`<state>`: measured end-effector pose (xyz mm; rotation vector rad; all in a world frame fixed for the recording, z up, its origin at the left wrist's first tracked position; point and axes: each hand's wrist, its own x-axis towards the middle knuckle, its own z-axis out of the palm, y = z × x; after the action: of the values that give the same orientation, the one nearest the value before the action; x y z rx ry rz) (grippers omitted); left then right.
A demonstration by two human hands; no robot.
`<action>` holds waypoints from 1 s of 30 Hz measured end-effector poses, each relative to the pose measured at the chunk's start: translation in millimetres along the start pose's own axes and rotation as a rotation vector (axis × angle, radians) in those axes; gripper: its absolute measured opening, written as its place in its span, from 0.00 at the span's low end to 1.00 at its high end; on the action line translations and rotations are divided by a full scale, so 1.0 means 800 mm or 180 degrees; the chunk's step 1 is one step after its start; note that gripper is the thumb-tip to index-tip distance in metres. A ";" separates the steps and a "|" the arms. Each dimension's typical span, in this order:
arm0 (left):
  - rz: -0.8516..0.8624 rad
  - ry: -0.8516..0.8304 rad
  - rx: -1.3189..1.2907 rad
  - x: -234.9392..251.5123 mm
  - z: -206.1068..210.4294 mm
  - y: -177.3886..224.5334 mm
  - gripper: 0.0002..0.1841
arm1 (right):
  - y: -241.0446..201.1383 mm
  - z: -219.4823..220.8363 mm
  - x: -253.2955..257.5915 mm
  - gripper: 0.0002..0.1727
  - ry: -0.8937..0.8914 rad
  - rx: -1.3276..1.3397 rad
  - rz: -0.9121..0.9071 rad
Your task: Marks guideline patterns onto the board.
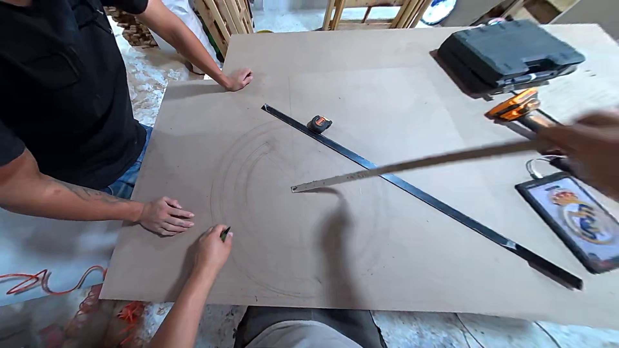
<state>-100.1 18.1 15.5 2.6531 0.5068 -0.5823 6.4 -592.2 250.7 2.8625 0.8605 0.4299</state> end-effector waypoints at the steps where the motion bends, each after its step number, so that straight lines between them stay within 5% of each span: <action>1: 0.0140 0.0035 -0.0093 0.009 -0.004 0.022 0.18 | 0.022 0.015 0.037 0.09 -0.0006 -0.0321 -0.0166; 5: 0.0509 0.0255 -0.0453 0.056 -0.018 0.117 0.17 | -0.050 0.004 0.252 0.07 -0.0670 -0.1011 0.0415; 11: 0.0031 0.0624 -0.1150 0.127 -0.034 0.178 0.17 | -0.148 0.116 0.433 0.08 -0.0854 0.0035 0.0353; 13: -0.0062 0.0661 -0.1106 0.139 -0.028 0.171 0.17 | -0.190 0.173 0.445 0.09 -0.1027 0.0357 -0.0013; 16: 0.0217 0.0773 -0.0652 0.157 -0.003 0.160 0.22 | -0.234 0.271 0.451 0.10 -0.0537 0.0710 -0.0688; 19: 0.0128 0.0797 0.0003 0.198 0.007 0.164 0.29 | -0.259 0.309 0.465 0.11 -0.0285 0.0870 -0.0896; 23: -0.0490 0.1255 0.0259 0.219 0.017 0.159 0.33 | -0.256 0.337 0.457 0.16 0.0003 0.1345 -0.0482; 27: 0.0173 0.1685 0.0101 0.208 0.053 0.133 0.21 | -0.248 0.388 0.403 0.23 0.1181 0.2028 0.0247; 30: 0.0913 0.1561 -0.0116 0.248 0.051 0.134 0.18 | -0.270 0.442 0.352 0.25 0.1438 0.2721 0.0581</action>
<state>100.2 -39.7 -79.8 2.7567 0.2502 0.1673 225.8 -268.7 -62.1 3.7237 1.0449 0.9559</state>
